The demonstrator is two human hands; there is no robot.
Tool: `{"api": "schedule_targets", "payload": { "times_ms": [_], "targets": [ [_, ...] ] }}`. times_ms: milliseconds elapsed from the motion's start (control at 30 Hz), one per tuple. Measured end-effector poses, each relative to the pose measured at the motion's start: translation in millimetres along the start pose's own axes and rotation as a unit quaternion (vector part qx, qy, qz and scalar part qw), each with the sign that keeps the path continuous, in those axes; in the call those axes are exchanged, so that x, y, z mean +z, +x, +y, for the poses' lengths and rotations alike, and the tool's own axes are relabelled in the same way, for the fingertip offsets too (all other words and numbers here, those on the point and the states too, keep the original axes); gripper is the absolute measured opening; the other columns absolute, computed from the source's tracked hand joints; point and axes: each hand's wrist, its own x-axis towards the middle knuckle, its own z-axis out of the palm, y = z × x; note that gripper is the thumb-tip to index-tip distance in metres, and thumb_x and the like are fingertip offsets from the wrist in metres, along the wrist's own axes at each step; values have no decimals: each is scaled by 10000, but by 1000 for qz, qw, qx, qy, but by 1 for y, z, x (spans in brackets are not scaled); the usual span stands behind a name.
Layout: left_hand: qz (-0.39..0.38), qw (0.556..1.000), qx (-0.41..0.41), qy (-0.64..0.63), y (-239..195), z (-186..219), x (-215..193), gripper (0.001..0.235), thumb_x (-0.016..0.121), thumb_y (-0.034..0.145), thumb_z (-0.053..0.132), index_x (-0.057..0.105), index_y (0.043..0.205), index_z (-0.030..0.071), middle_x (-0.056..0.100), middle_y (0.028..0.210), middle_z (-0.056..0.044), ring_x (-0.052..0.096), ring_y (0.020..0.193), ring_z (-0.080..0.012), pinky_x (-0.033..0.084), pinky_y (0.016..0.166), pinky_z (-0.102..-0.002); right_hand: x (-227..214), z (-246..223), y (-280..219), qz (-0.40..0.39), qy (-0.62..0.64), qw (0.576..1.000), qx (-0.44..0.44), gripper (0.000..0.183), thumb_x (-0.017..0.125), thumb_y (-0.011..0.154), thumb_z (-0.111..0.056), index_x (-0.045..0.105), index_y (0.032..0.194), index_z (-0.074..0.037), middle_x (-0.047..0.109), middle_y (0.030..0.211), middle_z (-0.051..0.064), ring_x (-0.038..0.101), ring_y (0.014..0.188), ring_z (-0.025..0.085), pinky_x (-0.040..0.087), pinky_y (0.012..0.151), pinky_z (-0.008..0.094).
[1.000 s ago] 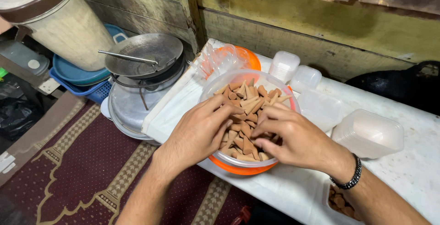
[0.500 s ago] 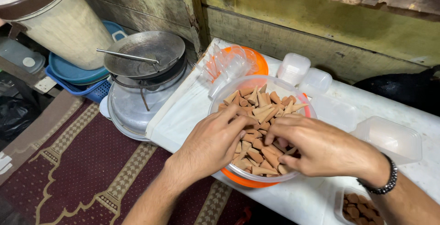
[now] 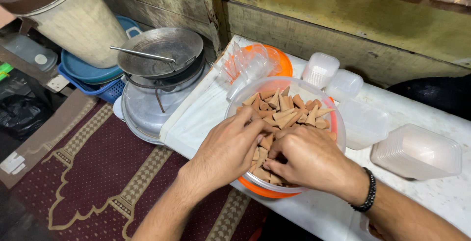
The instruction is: The person transfers cone-shaped snacks from a large orange bucket into a small clear plastic container. They pick up the snacks by hand and place them into the container, arranging them neatly.
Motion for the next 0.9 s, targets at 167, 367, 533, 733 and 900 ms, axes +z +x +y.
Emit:
{"api": "schedule_targets", "payload": {
  "times_ms": [167, 367, 533, 733, 900],
  "targets": [
    [14, 1000, -1, -1, -1, 4, -1, 200, 548, 898, 17, 581, 1086, 75, 514, 1020, -145, 617, 829, -378, 484, 685, -491, 7, 7, -2, 88, 62, 993, -43, 175, 640, 774, -319, 792, 731, -243, 762, 769, -59, 690, 789, 257, 510, 703, 439],
    [47, 997, 20, 61, 12, 49, 6, 206, 553, 892, 50, 574, 1098, 55, 496, 976, -167, 577, 817, -402, 466, 667, -489, -14, 59, -37, 117, 393, 907, -96, 68, 795, 809, -162, 859, 820, -142, 703, 604, -59, 432, 518, 35, 343, 469, 214],
    [55, 995, 79, 6, 41, 106, 35, 172, 572, 928, 71, 584, 1098, 50, 530, 1002, -131, 591, 808, -344, 455, 687, -429, -22, 107, -101, 101, 447, 885, -80, 89, 761, 833, -122, 843, 866, -119, 770, 790, -6, 586, 654, 69, 405, 534, 230],
    [22, 991, 122, -47, 75, 139, 85, 443, 486, 768, -75, 563, 1190, 34, 497, 1031, -162, 572, 822, -367, 462, 732, -438, -1, 162, -161, 64, 477, 875, 46, 140, 752, 829, -128, 861, 863, -46, 873, 741, 33, 388, 487, 35, 360, 468, 208],
    [-11, 988, 127, -89, 83, 150, 127, 437, 474, 767, -82, 557, 1180, 34, 504, 1075, -160, 618, 893, -377, 496, 669, -465, 49, 194, -190, 53, 589, 804, 62, 209, 554, 949, -120, 705, 1028, 0, 817, 793, 192, 832, 836, 223, 693, 794, 335]
  ]
}}
